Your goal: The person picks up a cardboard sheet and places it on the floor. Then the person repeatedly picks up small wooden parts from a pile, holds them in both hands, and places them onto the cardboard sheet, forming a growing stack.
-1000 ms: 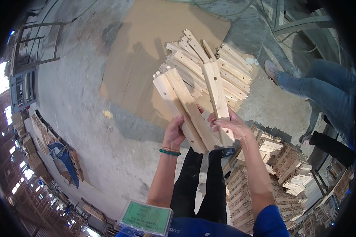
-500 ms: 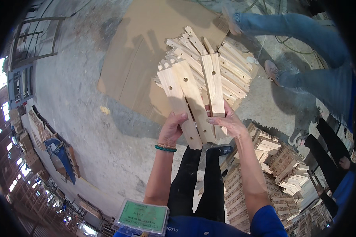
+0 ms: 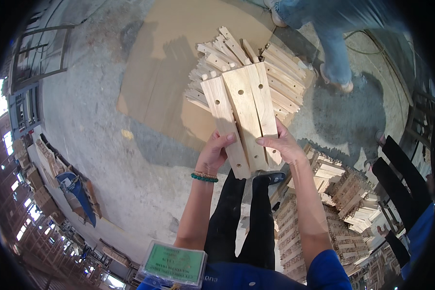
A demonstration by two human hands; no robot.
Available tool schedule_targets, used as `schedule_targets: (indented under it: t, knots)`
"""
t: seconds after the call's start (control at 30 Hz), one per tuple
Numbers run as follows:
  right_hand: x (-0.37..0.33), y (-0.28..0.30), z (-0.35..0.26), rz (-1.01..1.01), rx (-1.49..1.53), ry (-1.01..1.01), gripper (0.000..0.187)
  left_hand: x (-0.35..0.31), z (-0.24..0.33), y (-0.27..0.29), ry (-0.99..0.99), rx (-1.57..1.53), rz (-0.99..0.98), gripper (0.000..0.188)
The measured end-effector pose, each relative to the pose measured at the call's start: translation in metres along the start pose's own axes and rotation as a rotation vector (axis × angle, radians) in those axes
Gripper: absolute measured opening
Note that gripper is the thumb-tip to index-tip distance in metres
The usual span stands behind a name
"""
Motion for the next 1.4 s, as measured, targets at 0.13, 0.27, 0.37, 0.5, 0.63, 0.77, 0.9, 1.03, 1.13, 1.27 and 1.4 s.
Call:
schedule_targets:
  t: [0.13,0.27,0.37,0.5,0.63,0.77,0.9,1.03,1.13,1.27,1.4]
  knots:
    - [0.007,0.011,0.0,0.02,0.022,0.033,0.08,0.007,-0.003,0.002,0.013,-0.046,0.011,0.056]
    - [0.001,0.019,-0.002,0.072,0.032,0.024,0.083,0.01,-0.001,-0.008,0.039,-0.081,0.043,0.057]
    - [-0.002,0.02,-0.008,0.091,0.026,0.016,0.084,0.018,-0.005,-0.012,0.031,-0.088,-0.007,0.057]
    - [-0.004,0.03,-0.008,0.126,0.034,0.027,0.084,0.022,-0.005,-0.02,0.048,-0.099,-0.021,0.058]
    - [-0.005,0.028,-0.012,0.13,0.042,0.023,0.085,0.027,-0.007,-0.021,0.046,-0.109,-0.045,0.06]
    - [-0.003,0.033,-0.012,0.104,-0.001,0.009,0.083,0.03,-0.006,-0.023,0.018,-0.045,-0.095,0.061]
    - [0.0,0.05,-0.014,0.15,0.01,0.071,0.082,0.032,0.014,-0.037,-0.044,-0.263,-0.178,0.055]
    - [0.001,0.072,-0.009,0.233,0.029,0.085,0.083,0.035,0.017,-0.013,-0.022,-0.261,-0.118,0.046]
    - [0.005,0.085,0.001,0.245,0.065,0.04,0.085,0.041,0.019,0.003,-0.038,-0.129,-0.016,0.042]
    - [0.011,0.096,0.002,0.251,0.006,0.035,0.088,0.052,0.005,0.03,0.044,0.162,0.283,0.045]
    - [0.023,0.064,0.013,0.235,-0.147,-0.02,0.085,0.052,-0.032,0.049,0.105,-0.027,0.218,0.048]
Point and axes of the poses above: each hand's wrist, its own x-axis towards the middle knuckle, its own y-axis out of the back of the hand, z = x × y, the point moved 9 cm from there along x, towards the middle knuckle, and after that the axes turned 13 degrees about x, right-handed, at the moved point
